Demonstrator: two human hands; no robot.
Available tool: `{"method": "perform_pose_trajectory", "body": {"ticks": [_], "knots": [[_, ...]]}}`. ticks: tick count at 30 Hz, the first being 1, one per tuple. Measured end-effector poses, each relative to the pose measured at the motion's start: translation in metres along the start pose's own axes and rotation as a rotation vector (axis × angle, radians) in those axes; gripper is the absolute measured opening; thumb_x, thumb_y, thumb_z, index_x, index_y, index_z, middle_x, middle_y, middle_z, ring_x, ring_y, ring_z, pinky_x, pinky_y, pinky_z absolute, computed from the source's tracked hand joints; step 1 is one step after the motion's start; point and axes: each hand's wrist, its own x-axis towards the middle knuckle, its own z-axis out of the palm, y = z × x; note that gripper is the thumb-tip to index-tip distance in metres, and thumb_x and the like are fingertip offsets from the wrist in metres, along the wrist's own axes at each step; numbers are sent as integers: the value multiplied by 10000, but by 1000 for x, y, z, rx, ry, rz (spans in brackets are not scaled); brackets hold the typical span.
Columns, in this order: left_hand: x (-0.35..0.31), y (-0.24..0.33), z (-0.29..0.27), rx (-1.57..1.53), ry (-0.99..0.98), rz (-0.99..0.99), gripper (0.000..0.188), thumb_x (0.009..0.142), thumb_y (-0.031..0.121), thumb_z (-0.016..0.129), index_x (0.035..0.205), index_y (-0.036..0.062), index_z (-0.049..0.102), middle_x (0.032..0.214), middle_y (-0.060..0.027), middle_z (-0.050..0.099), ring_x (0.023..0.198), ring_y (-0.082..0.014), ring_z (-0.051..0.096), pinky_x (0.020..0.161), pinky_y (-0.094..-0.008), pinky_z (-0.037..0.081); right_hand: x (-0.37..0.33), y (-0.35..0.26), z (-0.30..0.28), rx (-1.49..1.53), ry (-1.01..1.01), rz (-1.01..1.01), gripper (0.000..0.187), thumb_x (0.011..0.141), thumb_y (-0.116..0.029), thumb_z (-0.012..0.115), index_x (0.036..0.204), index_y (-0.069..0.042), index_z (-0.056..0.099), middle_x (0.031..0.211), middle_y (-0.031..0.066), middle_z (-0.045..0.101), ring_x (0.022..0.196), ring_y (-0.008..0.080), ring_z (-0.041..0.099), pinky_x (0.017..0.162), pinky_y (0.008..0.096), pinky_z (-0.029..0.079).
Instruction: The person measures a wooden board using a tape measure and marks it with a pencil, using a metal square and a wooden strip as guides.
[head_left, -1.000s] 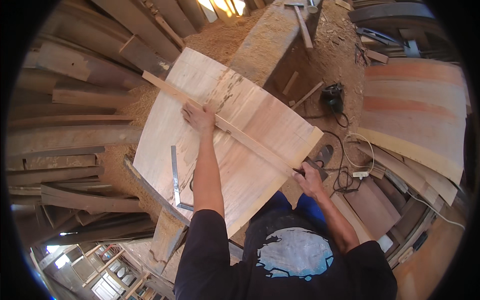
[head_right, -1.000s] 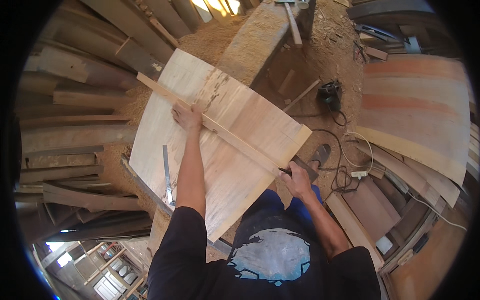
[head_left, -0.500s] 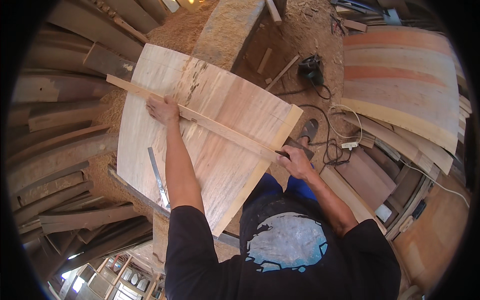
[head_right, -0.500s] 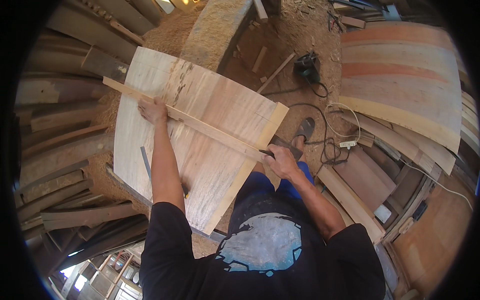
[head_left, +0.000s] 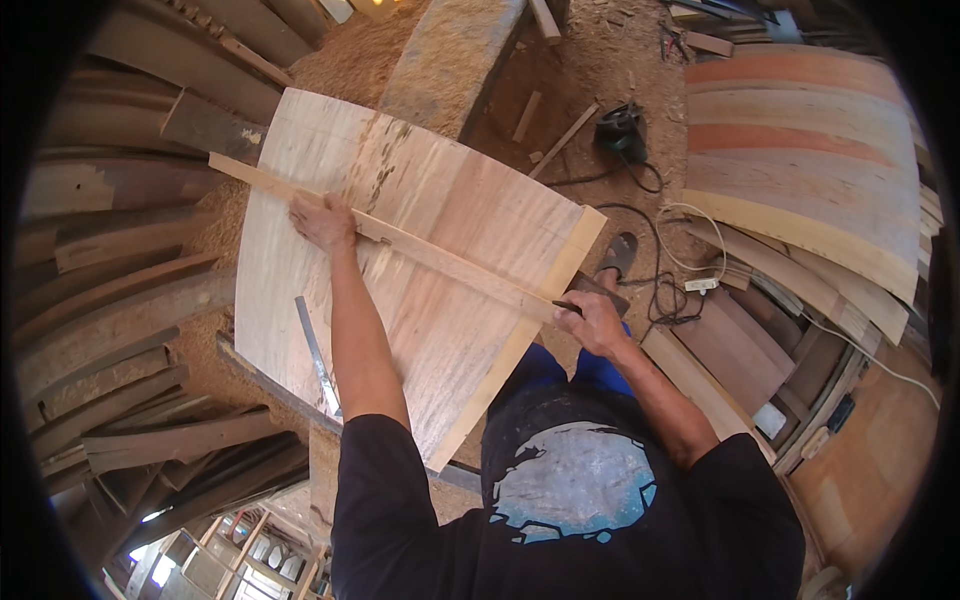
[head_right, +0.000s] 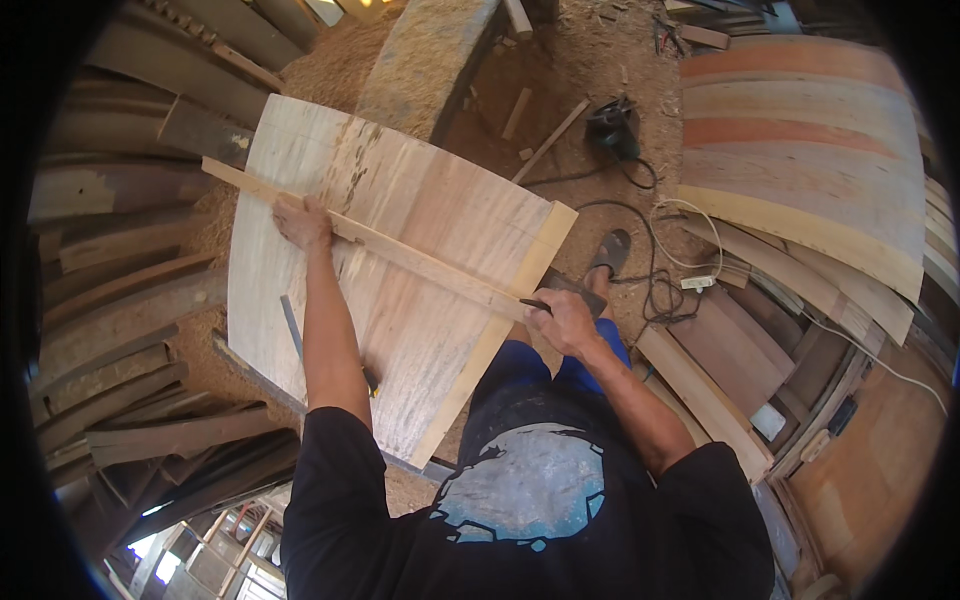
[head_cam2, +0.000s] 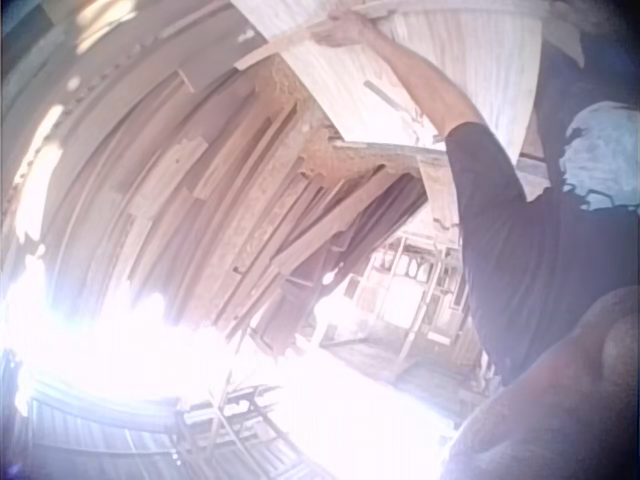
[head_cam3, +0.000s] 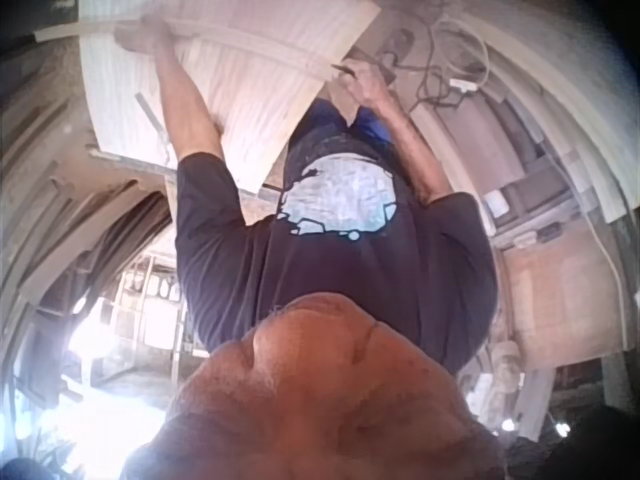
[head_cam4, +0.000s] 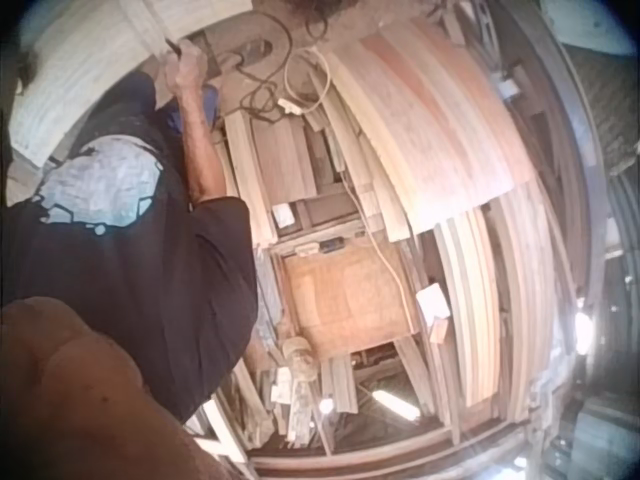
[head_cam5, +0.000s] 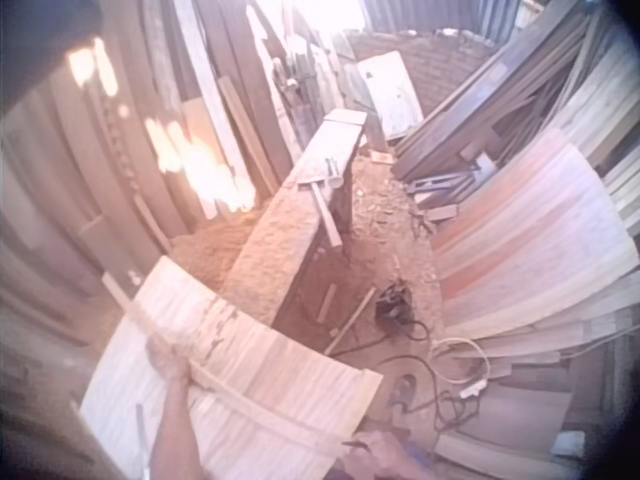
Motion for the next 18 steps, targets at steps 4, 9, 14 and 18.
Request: {"method": "perform_pose_trajectory", "body": {"ticks": [4,9,14,18], "knots": [[-1,0,-3,1,9,-60,751,885,285,626,1488,-84,371,1532,-308,425,1464,-474,339,1236,-530,263,3,8,9,-74,59,-60,293,891,-263,654,984,5,728,830,251,689,835,424,692,746,475,521],[-5,23,-17,-54,51,-40,719,867,283,639,1463,-59,426,1511,-304,447,1461,-463,342,1224,-533,277,0,-2,5,-67,82,-32,279,882,-257,675,978,-1,736,843,245,703,838,419,696,761,470,529],[-7,19,-20,-9,13,-54,800,859,330,648,1526,-31,396,1541,-243,444,1494,-421,295,1240,-516,224,0,-10,4,-70,21,21,273,877,-251,683,971,-1,737,831,239,705,835,404,704,760,461,531],[-4,17,-17,1,-12,-67,831,863,353,655,1546,-28,378,1578,-202,424,1500,-411,292,1243,-514,215,2,-5,5,-34,59,-35,283,860,-257,703,964,4,736,829,242,705,827,396,707,765,453,534]]}}
